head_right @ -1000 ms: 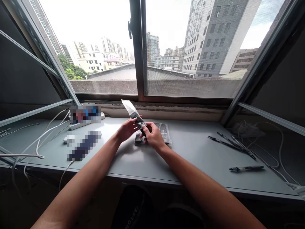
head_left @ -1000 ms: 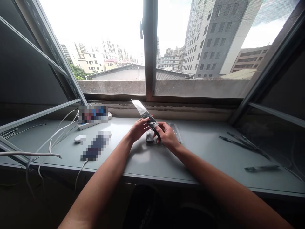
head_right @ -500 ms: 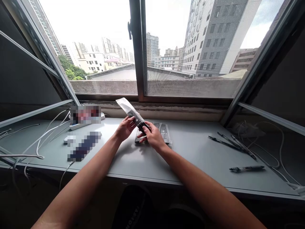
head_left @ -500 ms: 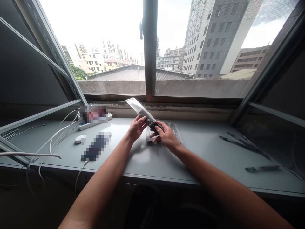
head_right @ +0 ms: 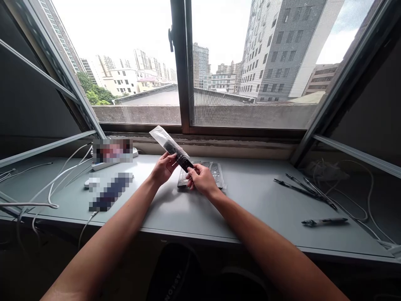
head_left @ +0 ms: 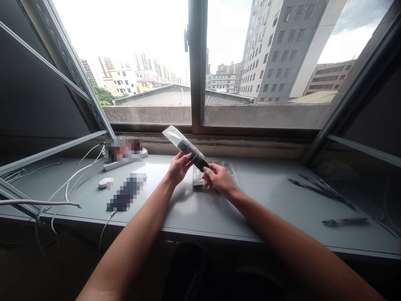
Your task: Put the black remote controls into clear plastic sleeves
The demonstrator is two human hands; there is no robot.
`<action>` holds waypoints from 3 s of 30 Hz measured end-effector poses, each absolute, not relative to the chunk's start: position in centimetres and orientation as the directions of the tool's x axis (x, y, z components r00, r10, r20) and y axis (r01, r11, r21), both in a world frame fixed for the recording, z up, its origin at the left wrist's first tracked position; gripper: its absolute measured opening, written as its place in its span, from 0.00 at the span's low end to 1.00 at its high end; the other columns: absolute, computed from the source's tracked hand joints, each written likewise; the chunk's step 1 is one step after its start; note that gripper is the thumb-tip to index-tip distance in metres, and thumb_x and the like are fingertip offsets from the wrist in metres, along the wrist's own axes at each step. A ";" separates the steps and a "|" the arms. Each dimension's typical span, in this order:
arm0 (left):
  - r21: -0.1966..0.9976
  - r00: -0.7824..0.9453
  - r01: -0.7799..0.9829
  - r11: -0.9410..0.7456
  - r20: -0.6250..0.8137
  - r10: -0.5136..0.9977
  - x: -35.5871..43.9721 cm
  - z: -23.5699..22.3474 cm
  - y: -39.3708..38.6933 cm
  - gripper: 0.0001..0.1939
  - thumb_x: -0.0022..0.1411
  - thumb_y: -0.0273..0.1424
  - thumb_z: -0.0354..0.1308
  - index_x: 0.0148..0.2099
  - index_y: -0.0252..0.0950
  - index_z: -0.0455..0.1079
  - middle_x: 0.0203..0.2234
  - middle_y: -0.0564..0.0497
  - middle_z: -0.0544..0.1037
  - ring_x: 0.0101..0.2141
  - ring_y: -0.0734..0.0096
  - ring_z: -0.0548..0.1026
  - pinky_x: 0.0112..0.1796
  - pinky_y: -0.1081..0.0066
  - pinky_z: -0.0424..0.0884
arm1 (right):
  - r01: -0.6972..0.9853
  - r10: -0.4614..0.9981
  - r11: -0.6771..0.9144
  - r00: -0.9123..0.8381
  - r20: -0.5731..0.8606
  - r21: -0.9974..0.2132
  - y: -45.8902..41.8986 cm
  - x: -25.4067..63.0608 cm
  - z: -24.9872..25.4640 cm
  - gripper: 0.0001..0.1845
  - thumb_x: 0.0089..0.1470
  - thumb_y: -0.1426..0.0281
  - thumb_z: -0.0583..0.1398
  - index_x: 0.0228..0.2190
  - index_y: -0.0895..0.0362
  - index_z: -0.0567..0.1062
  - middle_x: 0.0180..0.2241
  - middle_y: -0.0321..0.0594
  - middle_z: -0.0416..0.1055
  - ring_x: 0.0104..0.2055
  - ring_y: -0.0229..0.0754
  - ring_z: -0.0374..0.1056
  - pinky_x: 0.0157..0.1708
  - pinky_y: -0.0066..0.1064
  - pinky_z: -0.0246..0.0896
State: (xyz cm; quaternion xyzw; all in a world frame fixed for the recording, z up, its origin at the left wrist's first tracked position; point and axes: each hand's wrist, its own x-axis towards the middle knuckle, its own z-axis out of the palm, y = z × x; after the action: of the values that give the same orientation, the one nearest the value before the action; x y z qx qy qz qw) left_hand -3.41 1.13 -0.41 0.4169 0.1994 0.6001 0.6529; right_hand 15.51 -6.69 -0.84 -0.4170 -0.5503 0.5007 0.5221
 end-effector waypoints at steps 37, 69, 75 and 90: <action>0.780 0.251 -0.620 0.084 0.096 0.963 -2.8 -0.5 1.2 0.14 0.76 0.29 0.59 0.55 0.25 0.79 0.53 0.32 0.84 0.49 0.58 0.84 0.51 0.65 0.80 | -0.099 0.964 0.158 -0.198 0.176 -0.982 -7.0 15.4 -0.3 0.27 0.65 0.69 0.62 0.63 0.59 0.67 0.37 0.43 0.82 0.32 0.44 0.80 0.20 0.28 0.72; 0.695 0.294 -0.680 0.235 -0.035 0.955 -3.5 -0.3 1.5 0.22 0.79 0.30 0.50 0.66 0.25 0.74 0.51 0.34 0.85 0.52 0.58 0.84 0.56 0.63 0.78 | 0.171 0.924 0.379 -0.114 0.364 -0.909 -6.7 15.9 -1.4 0.20 0.57 0.64 0.68 0.50 0.57 0.80 0.35 0.41 0.84 0.34 0.45 0.78 0.34 0.35 0.74; 0.712 0.287 -0.674 0.194 0.011 0.958 -3.0 -0.1 0.8 0.18 0.78 0.27 0.52 0.62 0.27 0.76 0.46 0.37 0.86 0.46 0.60 0.85 0.54 0.64 0.80 | 0.263 0.867 0.497 -0.120 0.483 -0.827 -6.5 15.9 -2.0 0.20 0.62 0.63 0.67 0.54 0.55 0.80 0.46 0.46 0.84 0.45 0.49 0.80 0.47 0.40 0.75; 0.684 0.097 -0.729 0.037 0.050 0.994 -3.9 0.3 1.4 0.20 0.78 0.27 0.55 0.67 0.31 0.73 0.55 0.37 0.84 0.54 0.57 0.84 0.52 0.63 0.82 | 0.183 0.925 0.361 0.055 0.376 -0.915 -5.9 16.7 -1.0 0.20 0.69 0.58 0.55 0.50 0.56 0.79 0.40 0.43 0.83 0.42 0.48 0.78 0.43 0.37 0.72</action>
State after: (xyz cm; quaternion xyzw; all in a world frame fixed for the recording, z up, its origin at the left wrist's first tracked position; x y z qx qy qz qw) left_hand -3.86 1.40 0.31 0.2883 0.2299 0.6312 0.6823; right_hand 16.65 -5.95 -1.02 -0.4593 -0.6030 0.3298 0.5628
